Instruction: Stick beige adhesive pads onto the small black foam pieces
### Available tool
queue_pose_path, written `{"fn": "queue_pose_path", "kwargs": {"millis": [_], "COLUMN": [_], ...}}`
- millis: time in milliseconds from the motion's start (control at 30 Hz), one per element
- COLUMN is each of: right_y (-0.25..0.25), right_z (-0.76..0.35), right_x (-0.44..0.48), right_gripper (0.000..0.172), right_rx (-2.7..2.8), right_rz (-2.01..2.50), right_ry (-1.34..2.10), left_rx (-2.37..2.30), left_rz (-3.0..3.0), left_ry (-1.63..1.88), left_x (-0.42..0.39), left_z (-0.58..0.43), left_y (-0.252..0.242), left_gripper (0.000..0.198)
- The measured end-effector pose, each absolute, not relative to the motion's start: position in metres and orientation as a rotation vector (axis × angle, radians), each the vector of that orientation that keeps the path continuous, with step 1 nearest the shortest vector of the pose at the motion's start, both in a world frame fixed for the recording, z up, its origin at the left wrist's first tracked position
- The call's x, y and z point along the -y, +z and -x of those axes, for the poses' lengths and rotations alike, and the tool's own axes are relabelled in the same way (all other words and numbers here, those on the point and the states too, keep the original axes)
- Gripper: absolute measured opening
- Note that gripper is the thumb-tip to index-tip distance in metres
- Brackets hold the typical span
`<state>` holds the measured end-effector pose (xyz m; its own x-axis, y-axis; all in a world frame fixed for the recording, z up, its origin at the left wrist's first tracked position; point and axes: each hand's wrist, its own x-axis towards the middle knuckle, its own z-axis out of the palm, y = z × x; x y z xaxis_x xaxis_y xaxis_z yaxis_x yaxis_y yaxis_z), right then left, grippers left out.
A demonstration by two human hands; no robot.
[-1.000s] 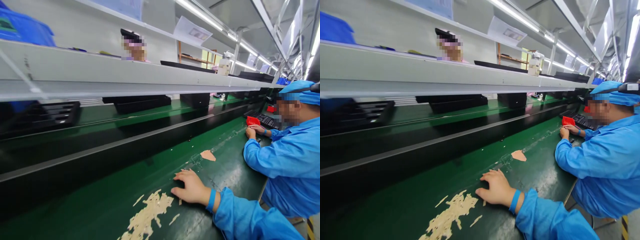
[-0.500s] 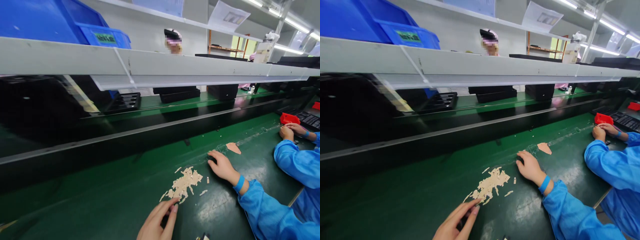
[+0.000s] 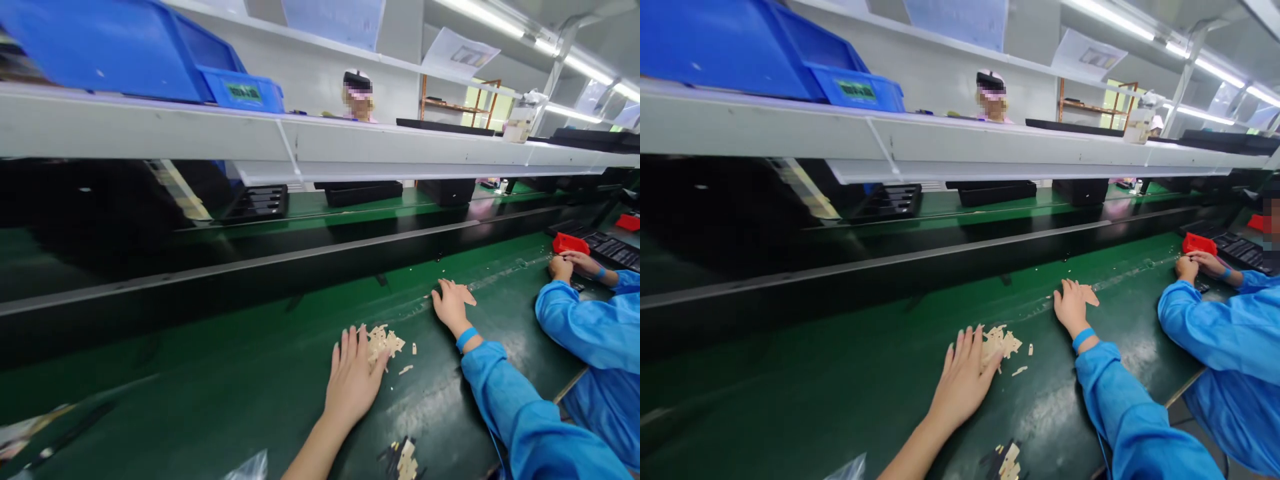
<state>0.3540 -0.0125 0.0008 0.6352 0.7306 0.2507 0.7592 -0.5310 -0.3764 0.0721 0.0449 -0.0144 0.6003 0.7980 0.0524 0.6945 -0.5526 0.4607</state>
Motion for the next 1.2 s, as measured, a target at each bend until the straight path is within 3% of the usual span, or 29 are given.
{"fn": "queue_pose_path", "kwargs": {"millis": [367,700,967,1100,1200], "right_y": [-0.013,-0.016,-0.016,0.007,0.053], "right_z": [-0.254,-0.301,-0.293,-0.305,-0.341], "right_x": [0.04,0.074,0.109,0.124,0.135], "right_gripper": [0.052,0.042,0.037,0.032,0.026], "right_rx": [1.309,1.184,1.173,1.203,1.117], "right_rz": [2.355,2.256,2.296,2.269,2.259], "right_ry": [0.093,-0.005,-0.047,-0.038,-0.087], "left_rx": [-0.873,-1.087,-1.062,-1.036,-0.978], "left_rz": [-2.271,-1.942,-1.939,-1.993,-2.036], "left_ry": [0.593,0.892,0.822,0.685,0.587], "left_x": [-0.042,-0.085,-0.079,-0.085,-0.102], "left_z": [-0.106,-0.07,-0.071,-0.074,-0.074], "left_y": [-0.016,-0.029,-0.016,0.004,0.037], "left_gripper": [0.068,0.041,0.031,0.029,0.024]}}
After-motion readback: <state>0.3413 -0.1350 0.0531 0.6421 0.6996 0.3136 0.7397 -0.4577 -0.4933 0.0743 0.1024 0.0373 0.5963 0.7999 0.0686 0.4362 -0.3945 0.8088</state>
